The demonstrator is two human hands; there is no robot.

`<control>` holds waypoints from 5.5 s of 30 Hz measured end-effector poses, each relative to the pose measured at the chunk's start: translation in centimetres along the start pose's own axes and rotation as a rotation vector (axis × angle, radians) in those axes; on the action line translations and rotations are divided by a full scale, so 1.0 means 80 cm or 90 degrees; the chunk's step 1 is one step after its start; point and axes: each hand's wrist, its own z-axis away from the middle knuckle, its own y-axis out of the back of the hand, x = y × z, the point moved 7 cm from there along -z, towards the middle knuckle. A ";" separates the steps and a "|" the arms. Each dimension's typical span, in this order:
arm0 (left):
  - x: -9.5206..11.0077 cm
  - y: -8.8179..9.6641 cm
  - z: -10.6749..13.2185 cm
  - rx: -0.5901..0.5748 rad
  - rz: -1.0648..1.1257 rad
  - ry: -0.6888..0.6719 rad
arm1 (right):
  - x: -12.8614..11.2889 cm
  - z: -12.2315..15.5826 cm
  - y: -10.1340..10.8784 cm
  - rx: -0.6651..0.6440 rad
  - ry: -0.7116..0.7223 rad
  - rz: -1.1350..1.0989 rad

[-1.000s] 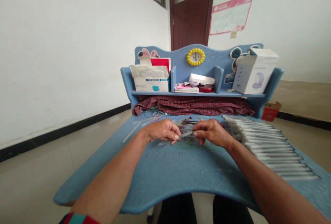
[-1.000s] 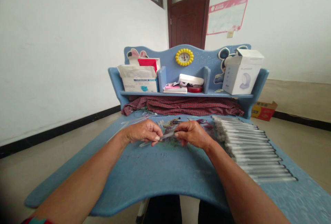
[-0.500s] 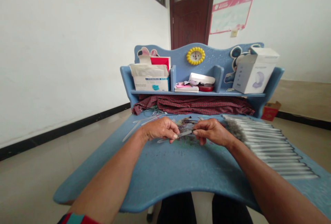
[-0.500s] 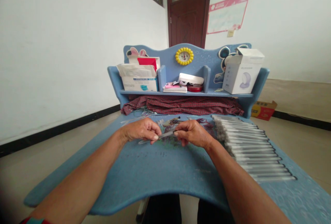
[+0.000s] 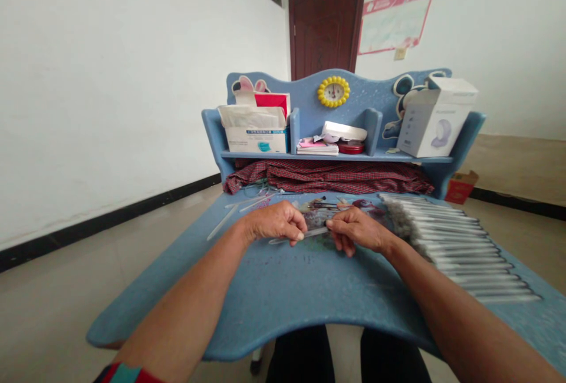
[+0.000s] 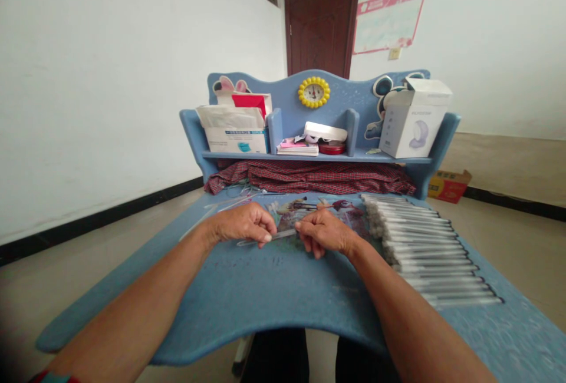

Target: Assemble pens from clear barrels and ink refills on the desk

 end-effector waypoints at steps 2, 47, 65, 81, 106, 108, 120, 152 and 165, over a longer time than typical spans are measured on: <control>0.001 0.002 0.000 0.010 -0.002 -0.005 | 0.002 0.000 0.003 0.011 -0.006 -0.003; 0.010 0.004 -0.003 0.078 -0.053 -0.029 | 0.012 0.000 0.006 0.040 -0.061 -0.017; 0.014 0.005 -0.003 0.104 -0.043 -0.031 | 0.006 -0.001 0.016 0.079 -0.008 -0.013; 0.023 0.002 -0.003 0.135 -0.069 -0.039 | 0.000 0.001 0.023 0.113 0.031 -0.012; 0.025 0.003 -0.011 0.187 -0.169 -0.090 | 0.010 -0.005 0.021 0.183 -0.020 -0.088; 0.020 0.002 -0.014 0.179 -0.111 -0.075 | 0.007 -0.004 0.023 0.182 -0.007 -0.091; 0.028 -0.011 -0.013 0.106 -0.116 -0.104 | -0.005 0.005 0.030 0.102 0.054 -0.091; 0.036 -0.017 -0.005 0.043 -0.153 -0.124 | 0.005 0.004 0.015 0.047 0.001 -0.117; 0.037 -0.013 -0.009 0.110 -0.258 -0.142 | 0.018 0.000 0.014 0.082 -0.054 -0.127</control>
